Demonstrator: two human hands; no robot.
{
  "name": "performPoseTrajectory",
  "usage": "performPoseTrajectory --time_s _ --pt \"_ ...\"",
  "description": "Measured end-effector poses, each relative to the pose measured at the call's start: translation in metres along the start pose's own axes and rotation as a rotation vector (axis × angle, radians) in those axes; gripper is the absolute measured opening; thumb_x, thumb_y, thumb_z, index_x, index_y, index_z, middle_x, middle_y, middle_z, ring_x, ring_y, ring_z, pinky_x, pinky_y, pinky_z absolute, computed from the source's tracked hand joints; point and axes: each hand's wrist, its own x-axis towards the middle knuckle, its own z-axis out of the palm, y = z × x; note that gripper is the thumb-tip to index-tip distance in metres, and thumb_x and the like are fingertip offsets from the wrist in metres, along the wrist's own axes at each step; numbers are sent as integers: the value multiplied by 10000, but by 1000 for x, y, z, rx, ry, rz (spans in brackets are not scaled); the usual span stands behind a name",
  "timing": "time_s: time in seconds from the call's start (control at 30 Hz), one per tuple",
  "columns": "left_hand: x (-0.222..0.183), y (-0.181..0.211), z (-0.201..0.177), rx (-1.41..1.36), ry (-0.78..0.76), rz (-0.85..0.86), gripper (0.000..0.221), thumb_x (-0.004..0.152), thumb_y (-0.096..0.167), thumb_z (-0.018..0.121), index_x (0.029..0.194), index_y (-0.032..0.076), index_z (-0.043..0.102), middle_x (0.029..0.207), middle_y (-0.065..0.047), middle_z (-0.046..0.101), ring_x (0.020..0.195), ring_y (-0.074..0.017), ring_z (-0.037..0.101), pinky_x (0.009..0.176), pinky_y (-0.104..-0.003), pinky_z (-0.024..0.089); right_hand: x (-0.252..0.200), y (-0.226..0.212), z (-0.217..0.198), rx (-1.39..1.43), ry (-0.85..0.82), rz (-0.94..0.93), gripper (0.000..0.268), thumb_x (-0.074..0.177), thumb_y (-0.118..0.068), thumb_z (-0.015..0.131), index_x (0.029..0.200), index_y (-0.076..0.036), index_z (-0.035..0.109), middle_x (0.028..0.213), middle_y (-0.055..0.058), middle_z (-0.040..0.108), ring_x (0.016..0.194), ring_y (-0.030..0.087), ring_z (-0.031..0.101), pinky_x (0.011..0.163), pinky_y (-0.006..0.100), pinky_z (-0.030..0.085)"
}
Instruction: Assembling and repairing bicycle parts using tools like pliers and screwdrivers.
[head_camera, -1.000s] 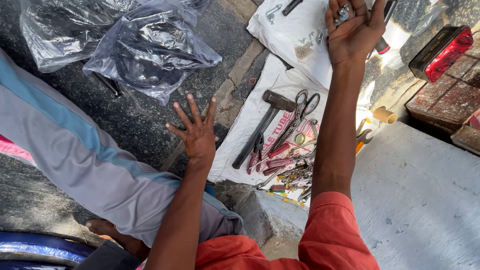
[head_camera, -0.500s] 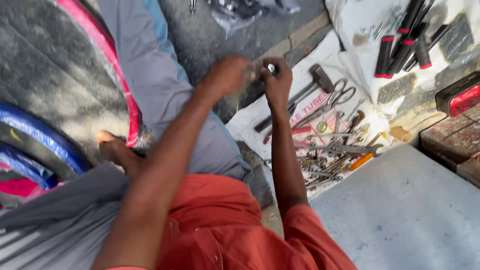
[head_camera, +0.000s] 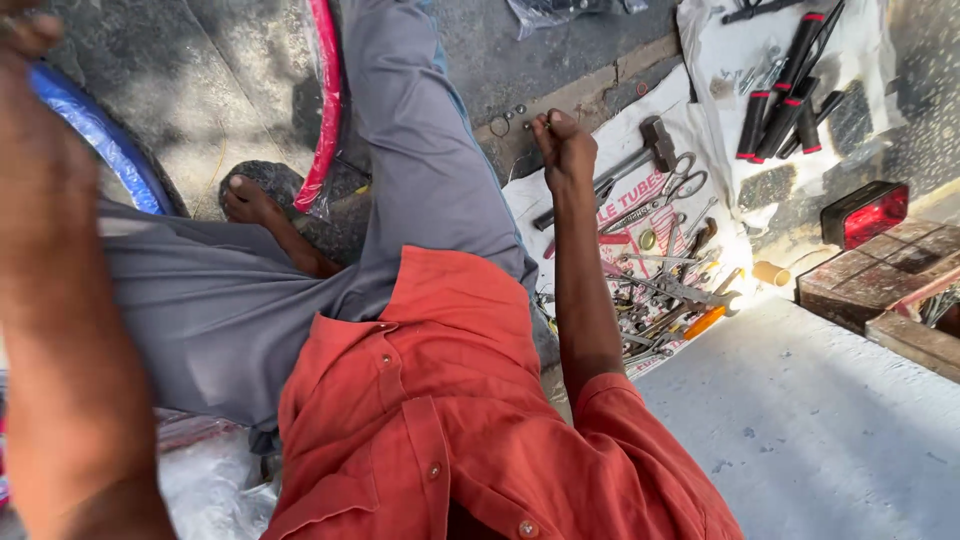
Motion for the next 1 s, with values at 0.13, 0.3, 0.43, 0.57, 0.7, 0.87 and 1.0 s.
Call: performPoseTrajectory --time_s 0.13,0.3,0.43,0.57,0.7,0.87,1.0 --pt "-14 32 103 -240 183 -48 77 1021 113 726 1033 56 675 908 -46 707 770 -143 700 675 -277 544 -129 -40 110 -42 -281 -51 256 937 13 591 1151 152 615 1111 251 697 992 323 730 894 383 641" --pt "-18 -15 136 -92 -362 -50 246 1012 216 638 1157 17 635 943 7 686 799 -81 686 671 -249 568 -234 -14 214 -536 -590 -549 421 1028 31 621 1425 46 481 1245 237 686 1118 313 714 955 394 628" --pt "-17 -33 124 -249 -370 -159 271 1022 249 609 1147 12 653 932 -12 719 822 -91 702 719 -248 580 -246 23 257 -808 -770 -1001 504 1117 75 589 1572 -15 390 1407 230 656 1326 336 663 1115 389 553" --pt "-16 -41 113 -312 -283 -97 213 1004 177 697 1046 -29 659 892 -55 710 779 -98 655 690 -261 550 -250 49 283 -1038 -758 -1173 624 1068 96 538 1617 -53 280 1503 221 592 1400 309 637 1134 391 572" --pt "-19 -29 103 -360 -210 -91 140 970 94 696 976 -45 714 816 -50 707 709 -86 635 649 -250 532 -263 51 294 -998 -816 -1221 614 1030 99 545 1580 -16 299 1537 261 489 1382 332 606 1108 389 553" --pt "-16 -29 98 -221 -190 -1 161 991 75 642 1054 -34 742 843 -42 733 713 -75 636 658 -234 536 -257 49 293 -1009 -655 -1195 255 1028 14 707 1273 -9 642 1116 112 717 1002 208 738 917 323 595" --pt "-10 -49 97 -13 -84 161 175 924 20 670 1074 -38 739 880 -49 752 788 -83 693 716 -244 567 -235 62 284 -929 -677 -904 173 1011 -26 724 1169 37 697 1041 102 738 930 181 706 853 299 576"
